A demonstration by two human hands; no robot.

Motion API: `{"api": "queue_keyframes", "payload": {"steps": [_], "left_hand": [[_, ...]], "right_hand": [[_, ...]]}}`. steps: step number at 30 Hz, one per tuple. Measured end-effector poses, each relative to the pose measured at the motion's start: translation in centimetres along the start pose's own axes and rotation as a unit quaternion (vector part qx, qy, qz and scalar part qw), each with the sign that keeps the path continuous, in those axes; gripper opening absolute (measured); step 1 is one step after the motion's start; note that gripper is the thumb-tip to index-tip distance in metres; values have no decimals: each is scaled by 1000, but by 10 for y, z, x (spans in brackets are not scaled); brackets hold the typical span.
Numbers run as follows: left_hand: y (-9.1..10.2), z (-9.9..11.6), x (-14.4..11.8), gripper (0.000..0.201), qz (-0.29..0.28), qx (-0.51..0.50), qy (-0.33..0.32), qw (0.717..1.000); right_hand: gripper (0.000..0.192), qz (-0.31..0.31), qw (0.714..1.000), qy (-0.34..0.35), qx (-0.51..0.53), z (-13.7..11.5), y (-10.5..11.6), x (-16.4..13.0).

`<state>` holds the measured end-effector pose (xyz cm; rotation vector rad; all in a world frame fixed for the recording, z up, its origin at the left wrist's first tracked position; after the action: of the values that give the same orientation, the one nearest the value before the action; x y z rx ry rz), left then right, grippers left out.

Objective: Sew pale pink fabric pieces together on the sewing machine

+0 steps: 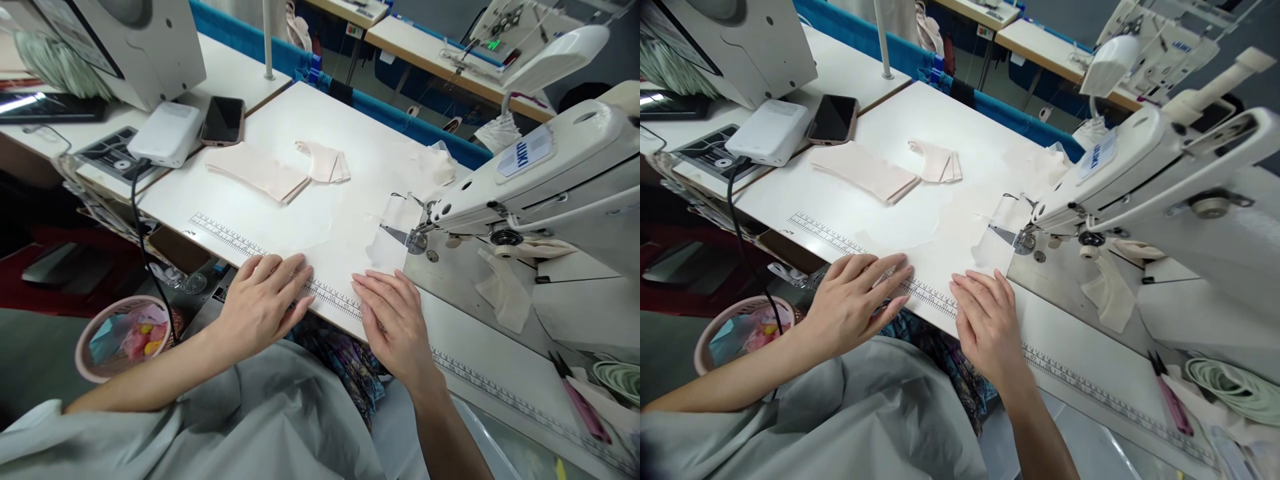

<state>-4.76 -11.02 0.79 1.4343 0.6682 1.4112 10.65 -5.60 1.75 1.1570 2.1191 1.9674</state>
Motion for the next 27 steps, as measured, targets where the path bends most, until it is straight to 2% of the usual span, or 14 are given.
{"api": "queue_keyframes", "payload": {"steps": [6,9,12,17,27], "left_hand": [[-2,14,3,36,-1,-12,-2,1000],[4,14,-1,35,23,-49,-13,998],[10,4,-8,36,44,-76,-18,996],[10,-21,-17,38,32,-30,3,999],[13,-35,-28,40,38,-11,41,998]], "right_hand": [[41,-52,998,14,-16,-13,-11,10],[42,-88,995,23,-28,-20,-20,16],[41,-111,993,28,-35,-23,-26,20],[37,-113,992,37,-43,-22,-26,22],[36,-85,995,36,-43,-21,-25,25]]}}
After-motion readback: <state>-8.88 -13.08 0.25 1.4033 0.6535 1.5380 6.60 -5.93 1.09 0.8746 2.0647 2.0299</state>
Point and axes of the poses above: each hand's wrist, its own x-axis towards the middle knuckle, its own y-axis out of the back of the hand, z = x × y, the point moved 8 cm from there along x, towards the middle knuckle, and after that the axes turned 4 degrees about -x, right-handed, at the moved point
